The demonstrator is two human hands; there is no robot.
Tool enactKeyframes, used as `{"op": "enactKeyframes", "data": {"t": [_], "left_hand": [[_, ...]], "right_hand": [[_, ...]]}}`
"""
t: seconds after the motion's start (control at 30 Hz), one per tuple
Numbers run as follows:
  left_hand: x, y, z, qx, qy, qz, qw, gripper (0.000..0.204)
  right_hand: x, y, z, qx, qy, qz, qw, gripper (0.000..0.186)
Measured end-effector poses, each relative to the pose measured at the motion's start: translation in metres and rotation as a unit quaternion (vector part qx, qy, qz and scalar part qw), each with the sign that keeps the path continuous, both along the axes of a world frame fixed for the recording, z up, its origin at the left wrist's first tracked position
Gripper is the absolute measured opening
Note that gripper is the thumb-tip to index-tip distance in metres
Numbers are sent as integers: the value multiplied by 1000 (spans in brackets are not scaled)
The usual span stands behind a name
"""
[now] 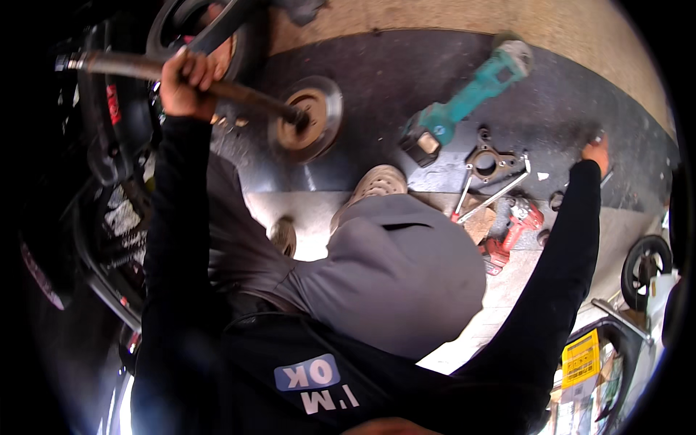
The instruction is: The person uses an angle grinder on a metal shaft, then uses a hammer and screwdriver to work on a circular metal part attached to the shaft. They also use a spray can on the part.
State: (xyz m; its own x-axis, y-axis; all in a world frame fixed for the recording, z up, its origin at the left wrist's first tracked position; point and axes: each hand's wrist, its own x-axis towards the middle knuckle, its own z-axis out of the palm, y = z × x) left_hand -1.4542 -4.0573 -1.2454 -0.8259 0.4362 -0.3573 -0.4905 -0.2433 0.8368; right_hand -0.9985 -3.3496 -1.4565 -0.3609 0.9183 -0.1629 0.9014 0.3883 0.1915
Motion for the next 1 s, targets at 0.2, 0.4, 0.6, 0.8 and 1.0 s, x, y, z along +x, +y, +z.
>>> {"op": "enactKeyframes", "data": {"t": [0.2, 0.4, 0.6, 0.8, 1.0], "left_hand": [[-7, -8, -6, -25, -1, 19, 1000, 32], [-5, 25, -20, -38, -6, 104, 994, 35], [-7, 18, -5, -23, 33, 162, 986, 32], [10, 3, -3, 3, 9, 179, 984, 33], [-4, -14, -15, 6, 20, 201, 979, 32]], "right_hand": [[-77, -222, 215, -235, 527, 61, 815, 54], [-163, -430, 230, -504, 463, 56, 727, 40], [-173, -523, 191, -289, 450, 296, 791, 24], [-153, -567, 197, -268, 404, 268, 832, 31], [-142, -588, 186, -228, 409, 270, 841, 29]]}}
